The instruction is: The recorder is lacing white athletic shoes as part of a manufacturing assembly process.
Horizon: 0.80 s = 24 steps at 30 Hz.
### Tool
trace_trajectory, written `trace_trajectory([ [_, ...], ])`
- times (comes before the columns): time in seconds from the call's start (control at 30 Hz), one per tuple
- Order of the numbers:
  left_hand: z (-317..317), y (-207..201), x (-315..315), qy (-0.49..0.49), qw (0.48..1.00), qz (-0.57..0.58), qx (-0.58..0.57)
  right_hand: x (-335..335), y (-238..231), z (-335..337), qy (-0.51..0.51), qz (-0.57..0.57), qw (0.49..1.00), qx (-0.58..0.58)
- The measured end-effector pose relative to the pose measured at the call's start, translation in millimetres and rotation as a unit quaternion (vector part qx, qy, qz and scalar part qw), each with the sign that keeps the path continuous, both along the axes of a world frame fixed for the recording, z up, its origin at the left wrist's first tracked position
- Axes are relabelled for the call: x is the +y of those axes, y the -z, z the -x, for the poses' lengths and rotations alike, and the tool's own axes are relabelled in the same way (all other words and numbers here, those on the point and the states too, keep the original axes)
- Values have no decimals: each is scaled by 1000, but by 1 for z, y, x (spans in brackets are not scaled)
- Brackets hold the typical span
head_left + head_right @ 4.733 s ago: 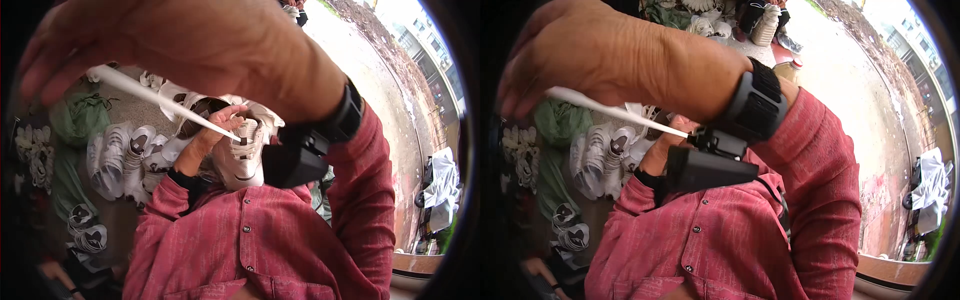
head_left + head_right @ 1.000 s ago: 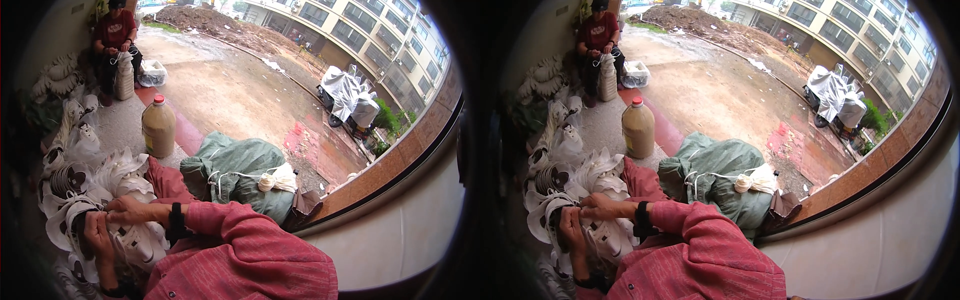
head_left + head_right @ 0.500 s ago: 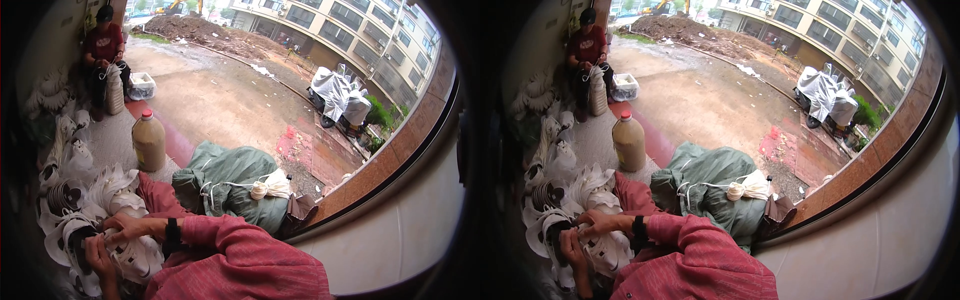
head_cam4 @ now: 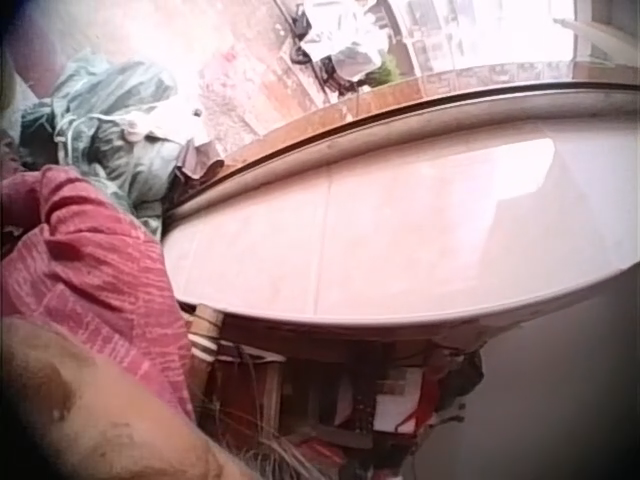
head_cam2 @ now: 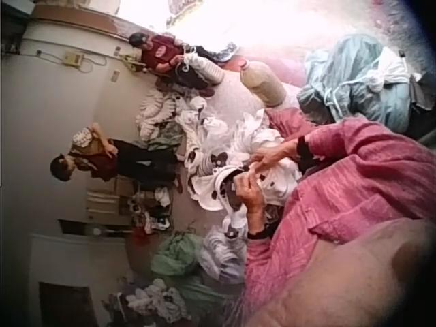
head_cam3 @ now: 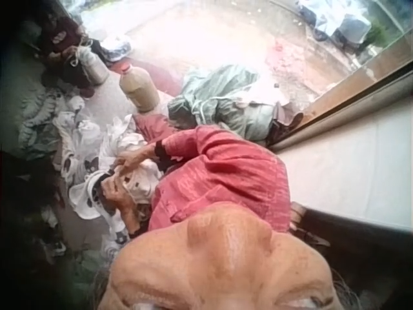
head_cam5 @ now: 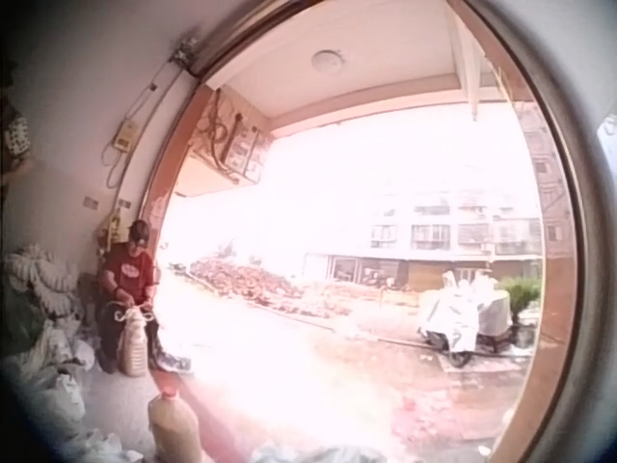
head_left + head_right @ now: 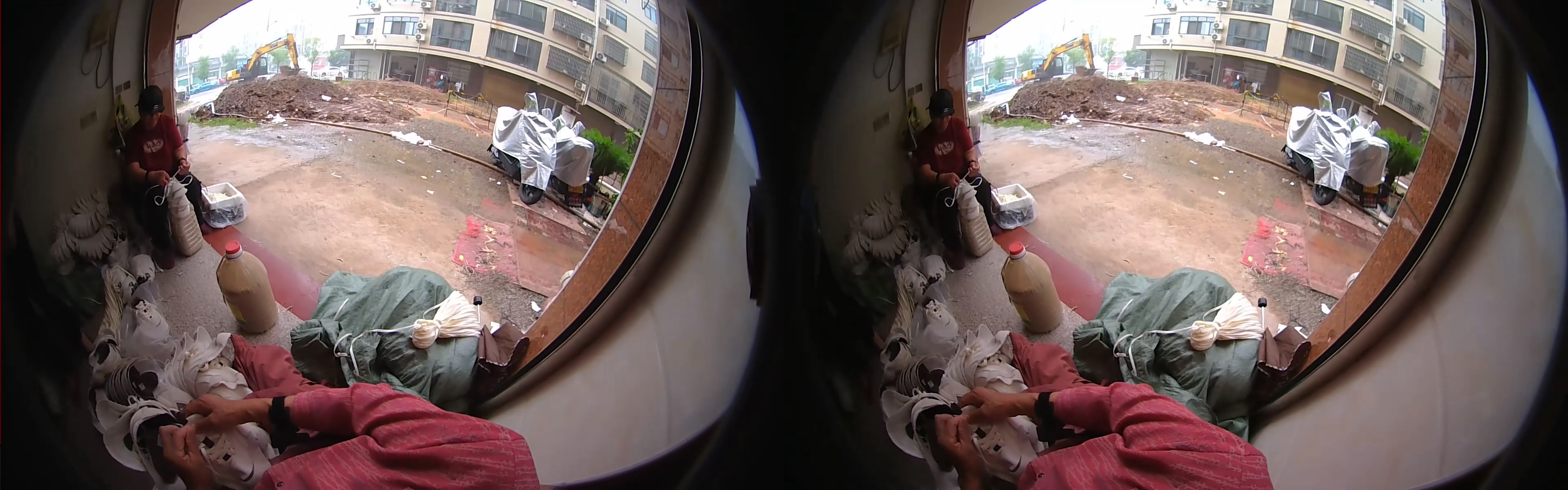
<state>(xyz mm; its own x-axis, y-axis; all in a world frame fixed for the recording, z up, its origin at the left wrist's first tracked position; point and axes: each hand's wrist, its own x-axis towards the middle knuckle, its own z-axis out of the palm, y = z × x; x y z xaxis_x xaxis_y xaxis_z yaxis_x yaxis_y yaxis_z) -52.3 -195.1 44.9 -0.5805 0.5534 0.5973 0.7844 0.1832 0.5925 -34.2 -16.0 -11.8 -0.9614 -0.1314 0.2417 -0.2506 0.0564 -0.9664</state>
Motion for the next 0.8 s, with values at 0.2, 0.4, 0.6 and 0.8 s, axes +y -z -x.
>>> trace_trajectory([
  [0.2,8,4,-3,26,999,24,32,3,-1,3,-19,10,999,36],
  [0.4,9,1,0,37,999,-24,-15,8,-24,0,-36,8,999,-32],
  [0.6,4,0,-4,35,999,-2,-3,8,-34,1,-44,-45,995,-71],
  [0.8,11,0,-16,35,997,62,-15,10,-40,-2,-19,-24,997,-74],
])
